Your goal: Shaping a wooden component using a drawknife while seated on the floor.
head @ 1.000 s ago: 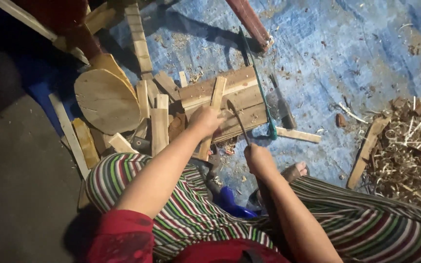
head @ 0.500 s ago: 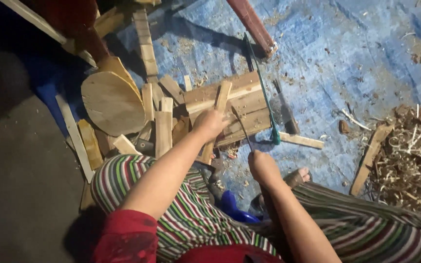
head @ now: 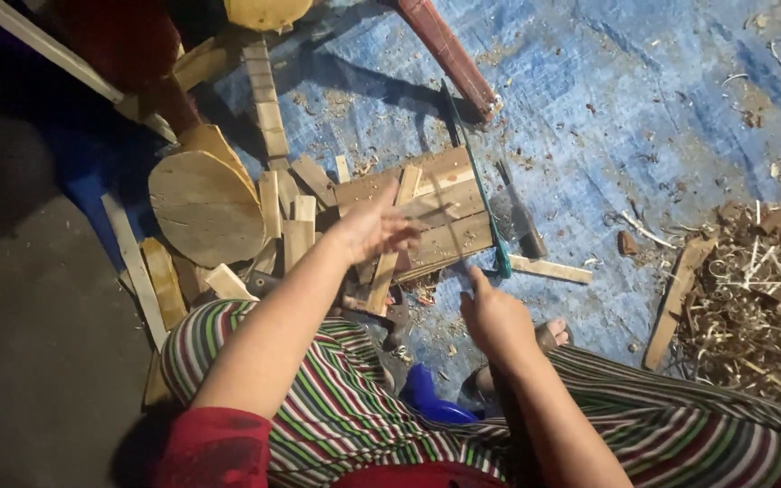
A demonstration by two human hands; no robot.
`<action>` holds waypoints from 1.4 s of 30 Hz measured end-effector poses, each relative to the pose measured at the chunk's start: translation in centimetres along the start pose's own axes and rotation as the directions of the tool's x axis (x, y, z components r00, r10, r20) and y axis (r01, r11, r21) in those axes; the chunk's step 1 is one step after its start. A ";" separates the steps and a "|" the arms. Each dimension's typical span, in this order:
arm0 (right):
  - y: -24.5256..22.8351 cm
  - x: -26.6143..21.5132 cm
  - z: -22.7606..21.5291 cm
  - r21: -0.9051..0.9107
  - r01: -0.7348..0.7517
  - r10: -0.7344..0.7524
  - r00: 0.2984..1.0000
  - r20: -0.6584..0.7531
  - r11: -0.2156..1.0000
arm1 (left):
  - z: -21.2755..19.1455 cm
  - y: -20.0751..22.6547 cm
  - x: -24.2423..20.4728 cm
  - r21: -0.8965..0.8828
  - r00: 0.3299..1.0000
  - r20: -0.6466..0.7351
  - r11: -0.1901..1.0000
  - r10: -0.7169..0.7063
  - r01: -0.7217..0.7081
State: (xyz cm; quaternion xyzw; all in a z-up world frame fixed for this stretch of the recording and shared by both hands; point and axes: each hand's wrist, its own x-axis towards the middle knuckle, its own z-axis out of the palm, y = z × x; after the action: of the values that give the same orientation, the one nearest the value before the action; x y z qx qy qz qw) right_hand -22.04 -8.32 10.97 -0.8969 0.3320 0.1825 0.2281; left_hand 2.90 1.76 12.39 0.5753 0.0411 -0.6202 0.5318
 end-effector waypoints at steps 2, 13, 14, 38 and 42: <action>-1.9 -1.2 -1.1 -0.043 0.017 -0.016 1.000 0.014 0.999 | -2.3 -3.2 5.0 -0.058 0.999 0.018 0.997 -0.049 0.050; -2.3 -0.3 0.2 -0.177 0.066 -0.070 0.997 -0.020 0.982 | -1.4 -9.4 9.8 0.139 0.966 -0.257 0.990 0.020 0.016; -1.8 0.5 0.9 -0.153 0.031 -0.035 0.999 -0.024 0.988 | -0.9 -9.3 8.9 0.207 0.968 -0.249 0.978 0.025 0.028; 2.7 1.1 -3.8 0.982 0.067 -0.207 0.978 -0.028 0.179 | 3.1 -9.6 1.3 0.381 0.900 -0.096 0.851 0.426 -0.362; 2.3 1.1 -3.6 0.990 0.073 -0.438 0.891 -0.118 -0.119 | 3.9 -9.2 -0.1 0.343 0.932 -0.056 0.884 0.358 -0.319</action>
State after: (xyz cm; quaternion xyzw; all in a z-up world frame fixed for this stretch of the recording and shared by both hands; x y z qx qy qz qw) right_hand -22.21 -12.33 12.75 -0.4619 0.1436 -0.0521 0.8737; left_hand -6.29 3.17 8.59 0.6894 -0.1326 -0.4806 0.5255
